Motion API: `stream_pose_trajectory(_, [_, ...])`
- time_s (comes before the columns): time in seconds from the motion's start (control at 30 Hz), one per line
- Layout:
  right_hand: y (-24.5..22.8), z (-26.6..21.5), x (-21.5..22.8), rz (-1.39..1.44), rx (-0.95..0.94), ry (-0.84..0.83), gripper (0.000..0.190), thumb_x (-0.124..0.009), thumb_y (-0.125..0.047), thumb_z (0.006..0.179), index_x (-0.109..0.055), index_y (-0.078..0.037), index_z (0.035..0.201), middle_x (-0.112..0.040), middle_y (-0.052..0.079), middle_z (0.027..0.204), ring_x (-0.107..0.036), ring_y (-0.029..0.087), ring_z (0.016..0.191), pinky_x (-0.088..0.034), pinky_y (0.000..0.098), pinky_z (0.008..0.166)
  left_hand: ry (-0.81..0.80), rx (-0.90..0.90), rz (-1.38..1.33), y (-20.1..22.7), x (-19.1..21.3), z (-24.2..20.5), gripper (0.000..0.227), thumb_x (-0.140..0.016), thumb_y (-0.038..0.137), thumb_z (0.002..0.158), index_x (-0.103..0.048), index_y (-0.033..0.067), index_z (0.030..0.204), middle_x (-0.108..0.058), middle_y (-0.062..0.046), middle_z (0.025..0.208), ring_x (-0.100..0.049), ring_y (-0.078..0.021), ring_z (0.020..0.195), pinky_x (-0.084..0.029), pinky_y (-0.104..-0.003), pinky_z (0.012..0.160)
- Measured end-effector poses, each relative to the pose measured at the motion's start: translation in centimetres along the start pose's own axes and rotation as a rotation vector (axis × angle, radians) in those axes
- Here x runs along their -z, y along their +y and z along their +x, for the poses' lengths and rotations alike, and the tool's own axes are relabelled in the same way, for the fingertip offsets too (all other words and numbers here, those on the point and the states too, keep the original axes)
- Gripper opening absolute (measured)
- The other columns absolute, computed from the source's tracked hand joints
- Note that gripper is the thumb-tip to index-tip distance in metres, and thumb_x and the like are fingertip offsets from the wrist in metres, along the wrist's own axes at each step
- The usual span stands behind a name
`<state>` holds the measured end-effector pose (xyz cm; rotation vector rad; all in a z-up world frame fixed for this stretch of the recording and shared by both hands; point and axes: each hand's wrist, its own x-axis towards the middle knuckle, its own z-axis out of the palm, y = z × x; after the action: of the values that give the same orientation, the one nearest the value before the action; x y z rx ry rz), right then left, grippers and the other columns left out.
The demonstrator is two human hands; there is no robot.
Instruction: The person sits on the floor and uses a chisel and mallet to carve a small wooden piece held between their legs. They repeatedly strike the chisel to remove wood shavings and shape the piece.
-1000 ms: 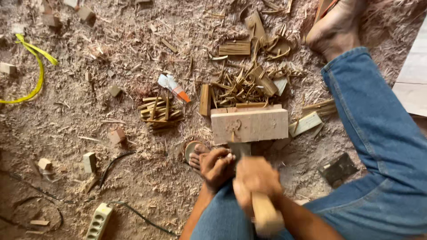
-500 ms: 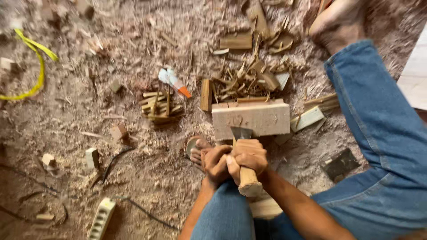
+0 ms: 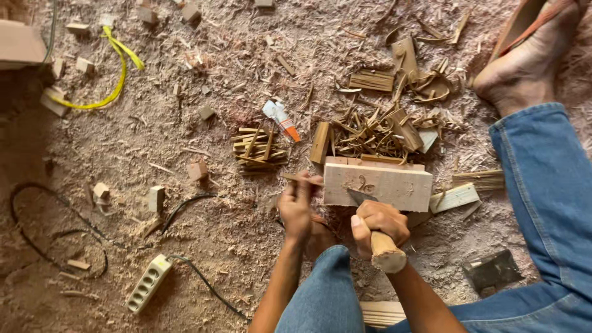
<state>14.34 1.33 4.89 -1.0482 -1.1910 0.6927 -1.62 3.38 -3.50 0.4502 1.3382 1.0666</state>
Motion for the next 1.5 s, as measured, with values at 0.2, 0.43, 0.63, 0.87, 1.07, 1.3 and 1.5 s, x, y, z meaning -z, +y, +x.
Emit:
stream_pose_trajectory(0.2, [-0.2,-0.2,-0.5,0.033,-0.011,0.006,0.024,-0.061,0.008,0.086,-0.048,-0.005,0.071,-0.056,0.003,0.062,-0.054,0.014,0.049,-0.048,0.0303,0.048,0.019,0.173,0.054,2.2,2.1,2.2,0.035,-0.058,0.021,0.102,-0.061,0.0054,0.133,-0.077,-0.012,0.105,-0.070,-0.0143,0.082,-0.054,-0.025,0.066])
stream_pose_trajectory(0.43, [-1.1,0.2,-0.5,0.046,0.074,-0.055,0.024,-0.063,0.009,0.079,-0.047,-0.006,0.069,-0.053,0.004,0.058,-0.051,0.017,0.045,-0.044,0.0325,0.047,-0.312,-0.229,0.786,1.9,-4.8,3.6,0.018,-0.071,0.016,0.096,-0.077,0.0054,0.109,-0.079,-0.009,0.098,-0.074,-0.0187,0.080,-0.059,-0.031,0.073])
stream_pose_trajectory(0.63, [-1.2,0.7,0.0,0.043,0.047,-0.069,0.026,-0.064,0.011,0.078,-0.046,-0.007,0.069,-0.053,0.004,0.059,-0.053,0.018,0.047,-0.045,0.0330,0.048,-0.776,-0.728,1.391,-0.9,-11.4,8.6,0.013,-0.067,0.016,0.084,-0.079,0.0112,0.088,-0.071,-0.010,0.092,-0.070,-0.0317,0.091,-0.057,-0.044,0.074])
stream_pose_trajectory(0.87, [-0.3,-0.3,0.4,0.034,0.072,-0.050,0.027,-0.065,0.011,0.074,-0.047,-0.007,0.067,-0.053,0.003,0.057,-0.052,0.017,0.045,-0.041,0.0333,0.046,-0.890,-0.665,1.781,-3.8,-13.4,9.7,0.023,-0.054,0.012,0.094,-0.075,0.0054,0.086,-0.068,-0.015,0.111,-0.069,-0.0295,0.093,-0.058,-0.043,0.076])
stream_pose_trajectory(1.07, [0.3,0.0,0.7,0.033,0.067,-0.037,0.027,-0.066,0.011,0.072,-0.047,-0.008,0.066,-0.054,0.003,0.058,-0.051,0.017,0.045,-0.041,0.0328,0.045,-0.924,-0.737,1.277,1.7,-11.6,7.7,0.016,-0.074,0.014,0.084,-0.079,0.0089,0.098,-0.071,-0.011,0.099,-0.067,-0.0305,0.095,-0.055,-0.042,0.082])
stream_pose_trajectory(1.3, [0.4,-0.2,0.7,0.057,0.008,-0.007,0.026,-0.066,0.010,0.077,-0.049,-0.007,0.068,-0.054,0.002,0.058,-0.053,0.016,0.046,-0.042,0.0331,0.046,-0.734,0.006,0.548,4.5,-8.3,6.1,0.020,-0.072,0.014,0.095,-0.069,0.0032,0.112,-0.075,-0.011,0.103,-0.070,-0.0178,0.094,-0.056,-0.034,0.082])
stream_pose_trajectory(1.5, [1.8,-0.2,0.8,-0.009,-0.081,-0.003,0.025,-0.065,0.006,0.086,-0.050,-0.008,0.072,-0.059,0.003,0.063,-0.056,0.014,0.049,-0.045,0.0303,0.047,-0.475,0.427,-0.138,3.8,-5.6,6.9,0.017,-0.066,0.013,0.098,-0.062,0.0014,0.109,-0.075,-0.016,0.101,-0.072,-0.0184,0.088,-0.061,-0.032,0.082])
